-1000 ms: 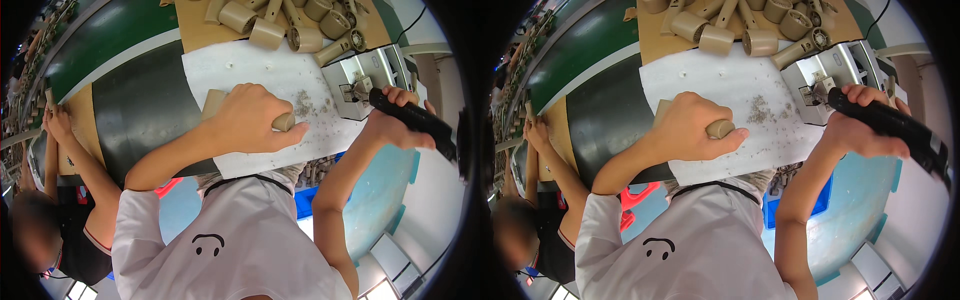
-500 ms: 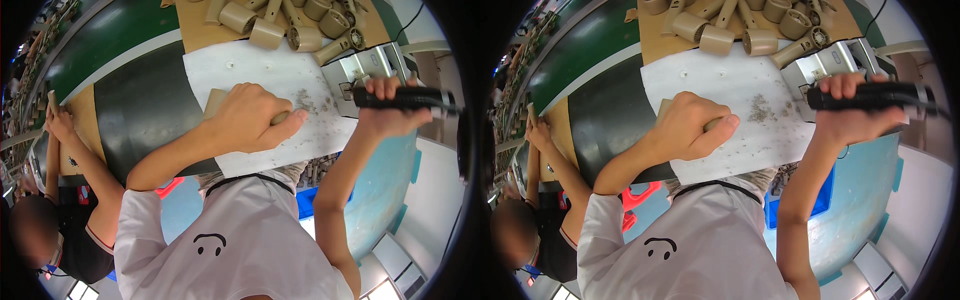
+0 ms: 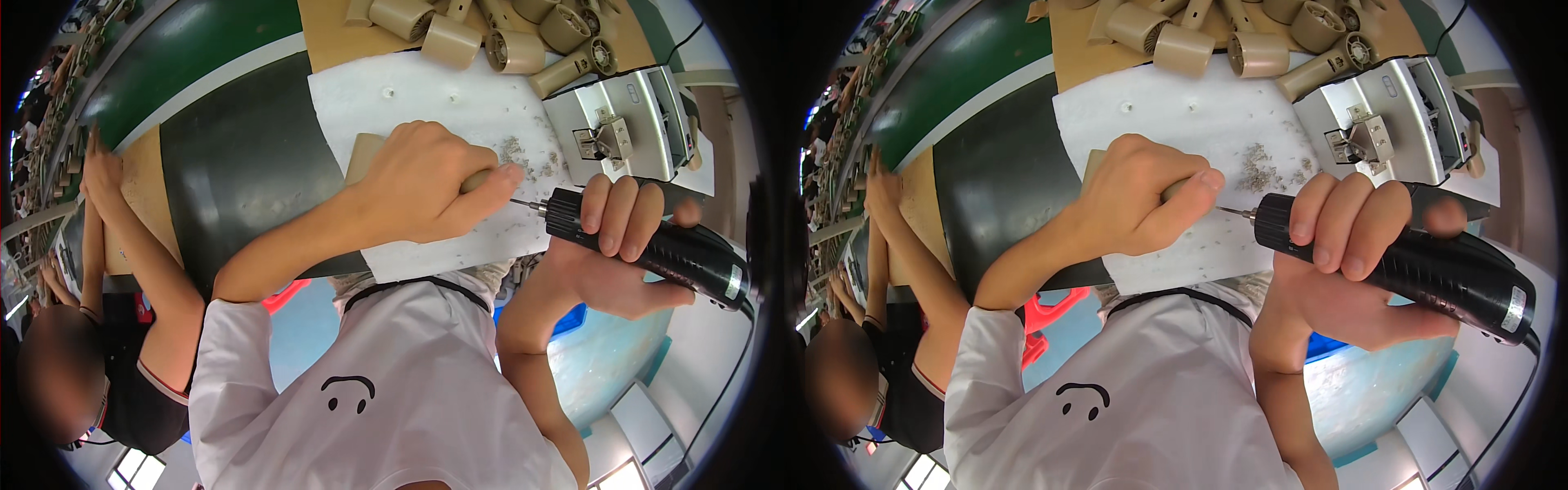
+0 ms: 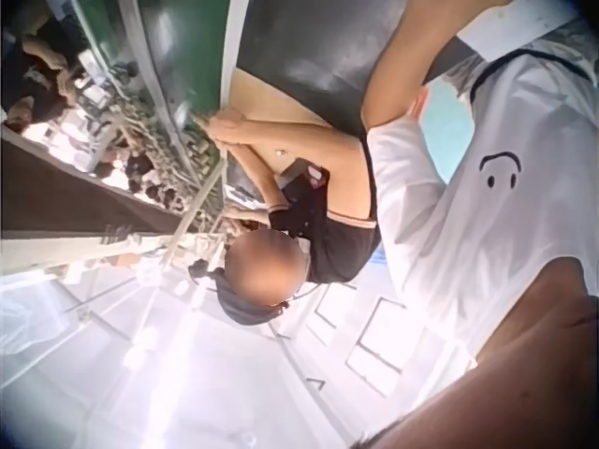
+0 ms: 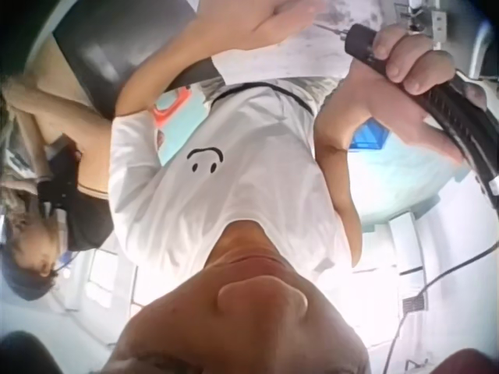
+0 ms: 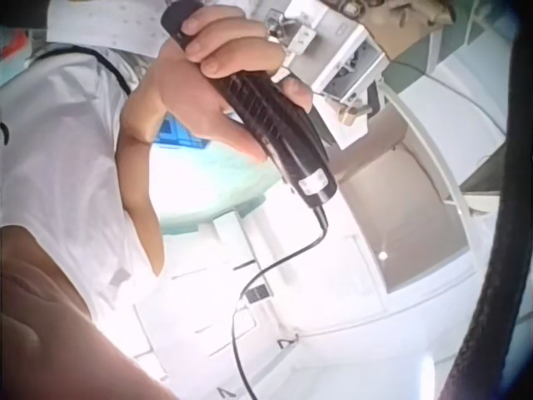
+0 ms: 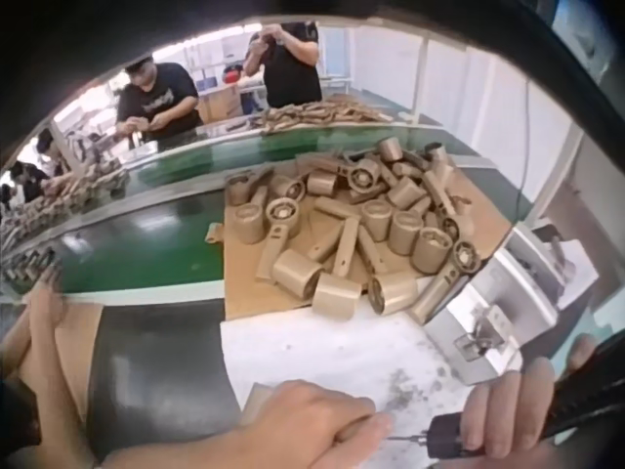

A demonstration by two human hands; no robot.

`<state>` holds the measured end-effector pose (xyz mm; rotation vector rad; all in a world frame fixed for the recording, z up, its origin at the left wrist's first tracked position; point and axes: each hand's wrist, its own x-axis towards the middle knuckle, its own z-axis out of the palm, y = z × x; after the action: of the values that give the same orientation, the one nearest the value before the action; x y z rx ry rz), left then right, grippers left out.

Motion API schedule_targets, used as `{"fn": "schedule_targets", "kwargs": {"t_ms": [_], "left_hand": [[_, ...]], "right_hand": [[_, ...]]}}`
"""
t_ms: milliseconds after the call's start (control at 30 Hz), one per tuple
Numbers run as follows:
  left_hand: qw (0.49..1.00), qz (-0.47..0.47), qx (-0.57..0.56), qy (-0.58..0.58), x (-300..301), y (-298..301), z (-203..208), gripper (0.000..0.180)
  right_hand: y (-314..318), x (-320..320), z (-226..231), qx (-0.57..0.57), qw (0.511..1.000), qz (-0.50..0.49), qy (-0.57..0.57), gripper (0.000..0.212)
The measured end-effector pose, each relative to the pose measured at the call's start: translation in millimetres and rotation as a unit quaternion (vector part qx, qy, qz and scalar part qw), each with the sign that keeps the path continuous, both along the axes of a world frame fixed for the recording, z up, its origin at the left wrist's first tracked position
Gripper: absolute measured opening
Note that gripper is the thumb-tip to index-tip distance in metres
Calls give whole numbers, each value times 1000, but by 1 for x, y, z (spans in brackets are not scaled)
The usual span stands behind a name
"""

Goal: Assembling the outer housings of handheld mini fans using an electric screwdriver on a factory production line.

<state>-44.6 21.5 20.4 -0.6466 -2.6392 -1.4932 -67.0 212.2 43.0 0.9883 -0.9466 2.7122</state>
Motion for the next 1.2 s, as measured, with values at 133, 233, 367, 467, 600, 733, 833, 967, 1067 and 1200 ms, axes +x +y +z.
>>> {"fn": "schedule_targets", "kwargs": {"t_ms": [133,233,367,467,600,733,833,967,1067,1200], "left_hand": [[1000,8,-3,0,0,1,-1,35],[1000,9,-5,-1,0,2,0,37],[1000,13,-5,13,0,3,-1,39],[999,27,21,-20,0,5,1,41],[999,37,5,-40,-2,7,5,43],[995,63,-12,-78,0,5,9,46],[995,46,-50,-77,-2,5,12,45],[941,196,-270,55,-26,-31,-7,41],[893,362,-267,17,-69,-94,-16,38],[854,374,-248,261,-120,-118,-13,21]], "right_hand": [[-1,-1,-1,-6,1000,4,-5,70],[-2,0,-1,-6,1000,6,-3,70],[-4,1,-1,-4,1000,-1,-8,71],[-5,2,-2,2,1000,3,10,70],[-9,1,-4,11,999,-7,30,69],[-14,2,-9,-5,1000,5,23,69],[-20,9,-4,-12,999,-34,-10,66],[-4,10,-9,9,996,-49,-72,63],[23,9,-18,12,989,-101,-103,64],[40,-1,-16,33,976,-186,-112,69]]}}
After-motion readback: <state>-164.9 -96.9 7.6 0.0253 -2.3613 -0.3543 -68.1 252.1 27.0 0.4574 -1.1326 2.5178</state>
